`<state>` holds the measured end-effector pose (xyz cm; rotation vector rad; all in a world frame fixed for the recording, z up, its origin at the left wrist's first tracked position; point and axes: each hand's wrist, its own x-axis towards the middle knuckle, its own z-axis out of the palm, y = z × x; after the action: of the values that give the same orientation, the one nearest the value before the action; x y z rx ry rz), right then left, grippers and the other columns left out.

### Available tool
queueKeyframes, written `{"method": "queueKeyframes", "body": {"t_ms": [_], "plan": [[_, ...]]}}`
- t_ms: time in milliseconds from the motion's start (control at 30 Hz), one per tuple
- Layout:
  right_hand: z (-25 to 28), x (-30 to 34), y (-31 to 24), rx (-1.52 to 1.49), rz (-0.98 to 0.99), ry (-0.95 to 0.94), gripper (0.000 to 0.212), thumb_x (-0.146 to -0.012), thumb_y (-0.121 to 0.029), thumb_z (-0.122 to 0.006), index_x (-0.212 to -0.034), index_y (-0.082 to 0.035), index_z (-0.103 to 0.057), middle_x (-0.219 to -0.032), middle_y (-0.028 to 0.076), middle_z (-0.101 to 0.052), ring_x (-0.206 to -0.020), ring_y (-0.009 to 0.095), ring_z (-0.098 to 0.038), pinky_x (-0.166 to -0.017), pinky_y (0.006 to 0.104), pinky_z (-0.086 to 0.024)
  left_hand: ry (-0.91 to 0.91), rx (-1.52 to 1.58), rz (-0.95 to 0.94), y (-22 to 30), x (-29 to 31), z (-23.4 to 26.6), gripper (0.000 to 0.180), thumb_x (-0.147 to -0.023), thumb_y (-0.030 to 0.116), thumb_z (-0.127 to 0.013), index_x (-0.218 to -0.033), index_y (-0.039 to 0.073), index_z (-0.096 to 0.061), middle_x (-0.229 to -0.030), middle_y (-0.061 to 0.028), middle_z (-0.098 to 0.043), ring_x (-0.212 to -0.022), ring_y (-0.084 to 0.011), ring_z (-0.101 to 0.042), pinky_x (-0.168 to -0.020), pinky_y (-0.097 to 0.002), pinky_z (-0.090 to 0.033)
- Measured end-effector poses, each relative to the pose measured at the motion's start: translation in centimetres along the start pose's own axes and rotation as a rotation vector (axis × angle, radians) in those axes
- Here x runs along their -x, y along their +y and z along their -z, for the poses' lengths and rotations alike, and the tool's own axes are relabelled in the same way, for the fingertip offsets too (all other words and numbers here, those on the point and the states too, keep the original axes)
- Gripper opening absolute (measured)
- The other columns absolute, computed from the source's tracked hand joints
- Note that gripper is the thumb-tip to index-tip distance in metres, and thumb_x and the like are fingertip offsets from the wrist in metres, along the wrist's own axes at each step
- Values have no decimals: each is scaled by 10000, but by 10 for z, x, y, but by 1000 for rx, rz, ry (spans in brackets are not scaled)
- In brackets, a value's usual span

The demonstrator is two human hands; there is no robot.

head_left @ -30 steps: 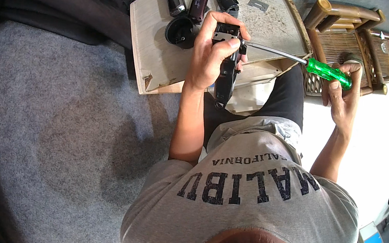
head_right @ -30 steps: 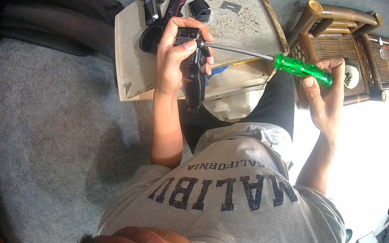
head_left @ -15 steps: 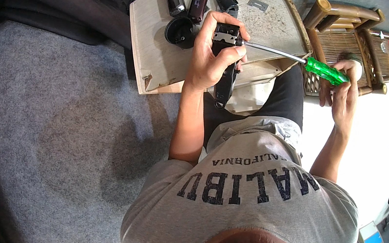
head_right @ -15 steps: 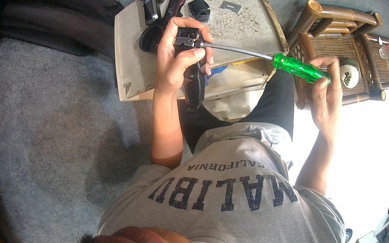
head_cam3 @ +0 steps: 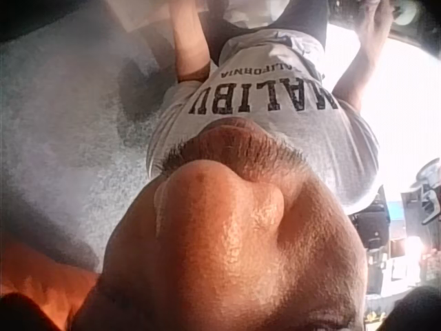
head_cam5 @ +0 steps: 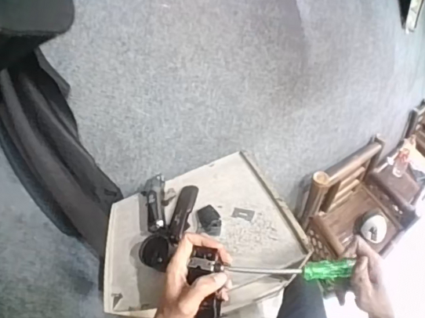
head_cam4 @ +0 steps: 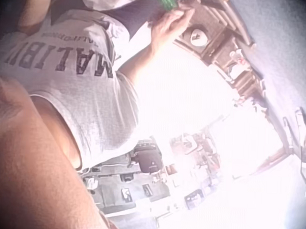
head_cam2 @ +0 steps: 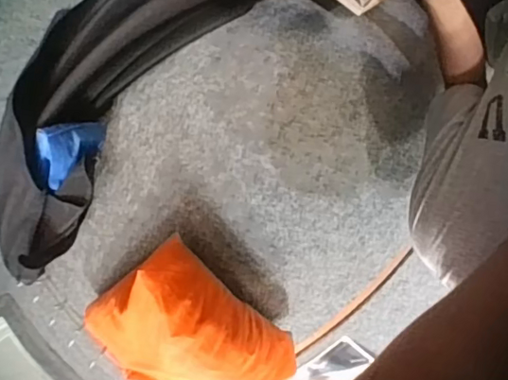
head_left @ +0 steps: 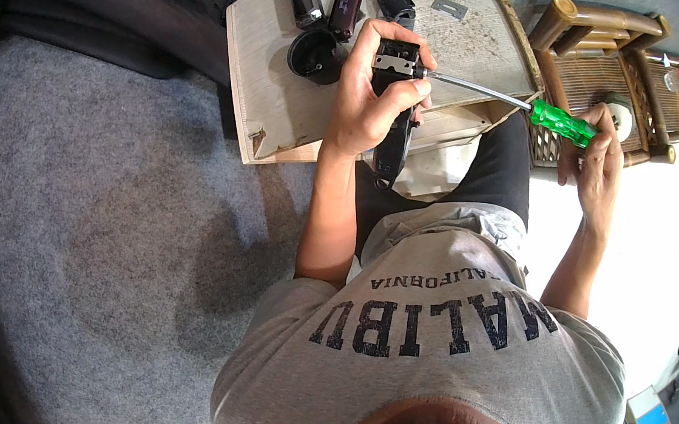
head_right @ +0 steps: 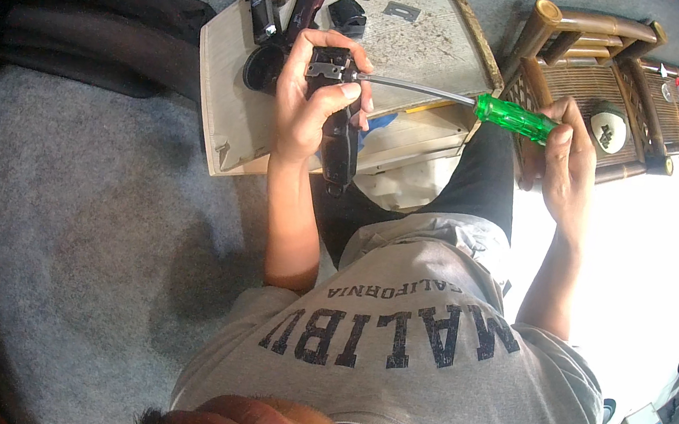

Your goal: The person uses a screwdriver to remove and replace screws on a hair clipper, handling small parts and placing them in a black container on a table.

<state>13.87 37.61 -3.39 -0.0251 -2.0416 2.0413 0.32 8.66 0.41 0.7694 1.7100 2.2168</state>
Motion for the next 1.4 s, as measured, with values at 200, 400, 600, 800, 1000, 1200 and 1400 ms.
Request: {"method": "queueKeyframes", "body": {"t_ms": [200,400,600,800,1000,1200,1400], "plan": [[-2,2,0,12,60,37,424,-1067,-439,-622,-1117,-43,-478,-644,-16,-521,-499,57,-481,-471,214,-395,6,-8,23,1,0,-1,355,-881,-21,-631,-1209,6,-498,-1029,-112,-660,-716,-135,-665,-582,-288,-584],[-11,1,2,51,125,92,453,-1072,-484,-592,-1103,-45,-484,-618,-20,-518,-491,59,-501,-450,215,-379,5,-13,37,1,-1,-2,357,-883,-17,-640,-1213,9,-504,-1023,-102,-670,-729,-126,-660,-593,-279,-577],[-15,-6,3,-22,161,52,411,-1081,-431,-595,-1131,-46,-460,-649,37,-570,-509,87,-562,-453,221,-407,-5,-24,27,1,0,-1,356,-883,-13,-645,-1210,5,-506,-1015,-104,-673,-734,-122,-657,-588,-274,-568],[-5,-7,12,-4,136,67,430,-1079,-425,-605,-1152,-35,-437,-636,69,-567,-453,136,-545,-426,225,-400,-4,-28,30,1,0,-2,352,-883,0,-651,-1205,7,-509,-1009,-99,-673,-732,-121,-656,-590,-275,-566],[-1,-4,10,0,146,63,415,-1088,-424,-564,-1152,-26,-467,-635,54,-590,-483,131,-581,-445,234,-419,-1,-16,36,2,-1,-2,349,-882,-2,-649,-1202,8,-509,-1015,-96,-672,-729,-122,-657,-589,-277,-566],[-11,-5,3,46,167,87,448,-1092,-477,-546,-1108,-36,-466,-625,61,-606,-505,129,-609,-449,243,-418,-5,-14,27,0,-1,-1,353,-880,-19,-642,-1205,6,-508,-1020,-100,-671,-725,-122,-655,-585,-275,-563],[-13,-5,2,29,149,48,426,-1082,-427,-601,-1128,-29,-456,-653,58,-589,-475,120,-564,-448,230,-423,-2,-18,35,2,-1,-1,357,-881,-23,-638,-1213,7,-509,-1016,-105,-672,-720,-122,-654,-584,-273,-564]]}}
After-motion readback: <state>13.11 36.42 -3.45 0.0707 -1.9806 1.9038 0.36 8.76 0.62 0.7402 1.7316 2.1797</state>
